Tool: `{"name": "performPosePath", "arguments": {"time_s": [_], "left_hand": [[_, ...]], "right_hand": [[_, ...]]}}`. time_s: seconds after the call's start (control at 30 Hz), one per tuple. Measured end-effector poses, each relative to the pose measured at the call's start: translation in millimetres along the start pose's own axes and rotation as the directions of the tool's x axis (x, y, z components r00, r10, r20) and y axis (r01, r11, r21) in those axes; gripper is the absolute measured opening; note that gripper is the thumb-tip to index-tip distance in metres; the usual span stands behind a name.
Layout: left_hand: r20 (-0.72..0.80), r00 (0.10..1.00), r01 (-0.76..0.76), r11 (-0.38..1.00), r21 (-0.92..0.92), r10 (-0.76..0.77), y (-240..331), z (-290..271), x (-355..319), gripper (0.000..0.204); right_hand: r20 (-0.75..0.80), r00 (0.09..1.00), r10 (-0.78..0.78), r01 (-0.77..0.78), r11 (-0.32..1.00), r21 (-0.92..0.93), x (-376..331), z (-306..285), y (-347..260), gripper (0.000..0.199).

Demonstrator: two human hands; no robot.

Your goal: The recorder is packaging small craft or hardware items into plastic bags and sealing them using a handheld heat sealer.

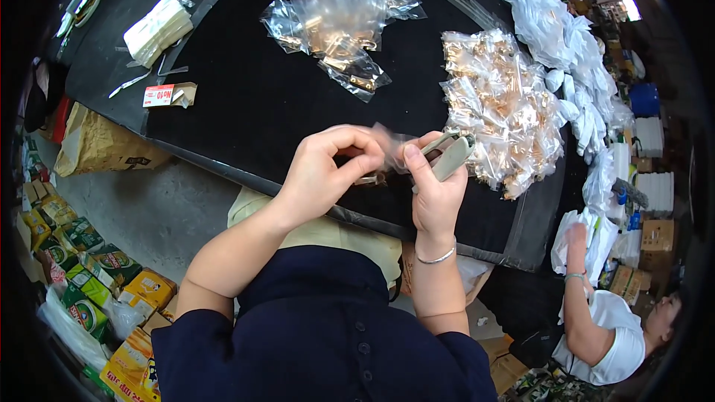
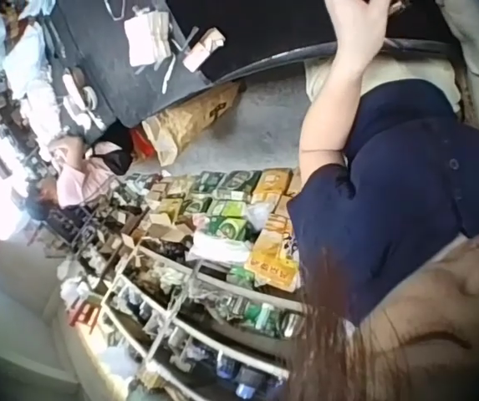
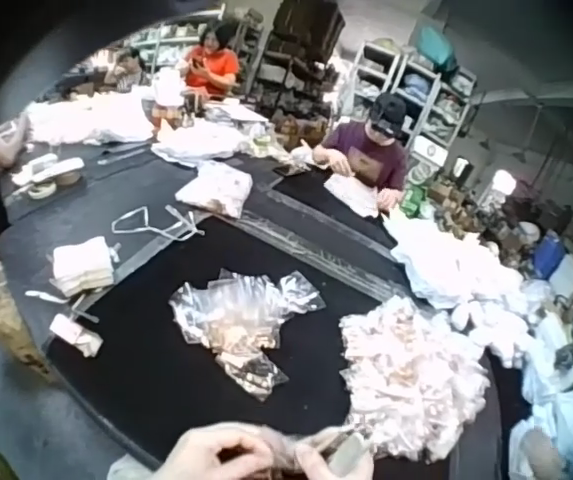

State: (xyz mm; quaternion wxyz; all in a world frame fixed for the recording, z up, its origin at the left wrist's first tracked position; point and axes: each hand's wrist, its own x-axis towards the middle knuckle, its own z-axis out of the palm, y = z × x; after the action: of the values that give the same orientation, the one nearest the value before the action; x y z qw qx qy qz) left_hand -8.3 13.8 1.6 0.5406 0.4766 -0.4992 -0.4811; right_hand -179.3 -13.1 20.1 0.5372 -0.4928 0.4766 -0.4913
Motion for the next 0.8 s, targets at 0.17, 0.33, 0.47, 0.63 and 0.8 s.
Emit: {"name": "performPosePath", "arguments": {"time_s": [0.17,0.33,0.47,0.63,0.8], "left_hand": [[-0.074,0.983,0.15,0.967,-0.204,-0.168,-10,12,1,0.006],[-0.119,0.986,0.099,0.982,-0.16,-0.119,-9,15,-1,0.009],[-0.183,0.979,0.11,0.987,0.119,-0.087,-1,7,7,0.008],[-0.01,0.982,-0.172,0.911,0.375,0.19,-6,-5,10,0.008],[0.12,0.94,-0.334,0.799,0.5,0.319,-7,-5,13,0.011]], "right_hand": [[-0.059,0.997,-0.043,0.046,0.998,0.04,-12,-7,14,0.018],[-0.038,0.999,-0.017,0.007,0.97,-0.241,-15,-1,17,0.024],[-0.161,0.981,0.111,-0.111,0.994,0.009,-10,2,16,0.024],[-0.151,0.987,0.061,-0.053,0.997,0.053,-11,2,18,0.022],[-0.185,0.983,0.004,0.009,0.997,0.074,-9,0,15,0.021]]}}
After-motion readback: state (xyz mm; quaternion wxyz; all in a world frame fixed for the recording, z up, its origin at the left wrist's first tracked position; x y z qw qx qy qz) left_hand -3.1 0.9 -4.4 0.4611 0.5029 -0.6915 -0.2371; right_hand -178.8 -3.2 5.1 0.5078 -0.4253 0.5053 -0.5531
